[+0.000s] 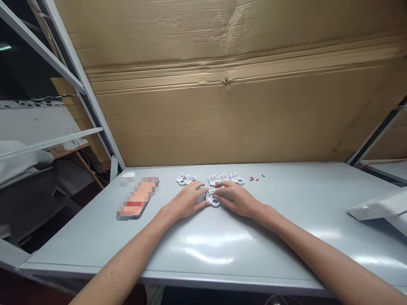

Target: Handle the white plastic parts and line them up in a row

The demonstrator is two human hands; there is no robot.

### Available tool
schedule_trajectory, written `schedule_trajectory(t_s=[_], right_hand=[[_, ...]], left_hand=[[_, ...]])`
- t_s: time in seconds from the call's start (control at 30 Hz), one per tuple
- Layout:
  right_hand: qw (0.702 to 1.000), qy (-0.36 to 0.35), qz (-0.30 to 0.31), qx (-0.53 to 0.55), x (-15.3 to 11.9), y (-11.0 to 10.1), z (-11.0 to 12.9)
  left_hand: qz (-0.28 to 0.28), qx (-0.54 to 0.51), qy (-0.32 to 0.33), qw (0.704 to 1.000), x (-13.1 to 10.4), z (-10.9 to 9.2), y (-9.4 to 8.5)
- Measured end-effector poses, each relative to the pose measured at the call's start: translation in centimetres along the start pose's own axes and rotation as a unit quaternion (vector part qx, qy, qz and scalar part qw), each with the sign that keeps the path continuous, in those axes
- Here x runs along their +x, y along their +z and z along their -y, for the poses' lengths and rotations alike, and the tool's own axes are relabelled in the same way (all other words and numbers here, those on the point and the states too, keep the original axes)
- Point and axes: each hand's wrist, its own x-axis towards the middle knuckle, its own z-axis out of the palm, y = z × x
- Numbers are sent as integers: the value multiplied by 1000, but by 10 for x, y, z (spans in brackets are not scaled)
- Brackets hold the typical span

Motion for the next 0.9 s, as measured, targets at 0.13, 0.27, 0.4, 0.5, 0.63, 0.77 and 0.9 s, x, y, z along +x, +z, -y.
schedule_trajectory(t_s=[0.13, 0.27, 0.4, 0.5, 0.63, 0.77, 0.9], right_hand=[[1000, -18, 15, 7, -1, -5, -1], [999, -28, 42, 11, -2, -5, 0], [998, -20, 55, 12, -3, -5, 2], [997, -27, 67, 21, -2, -6, 4], [997, -39, 66, 27, -1, -6, 4], [999, -35, 23, 31, 0, -5, -1], [1000, -15, 0, -1, -1, -5, -8]], left_hand=[[8, 9, -4, 1000, 0, 1, -1], [2, 11, -2, 1000, 0, -1, -1], [-2, 6, 6, 1000, 1, -5, -1], [-4, 12, 6, 1000, 3, -9, -1], [-4, 21, -4, 1000, 4, -9, -1], [-20, 38, -36, 998, 3, -6, 0], [-56, 45, -67, 995, 3, -5, -2]])
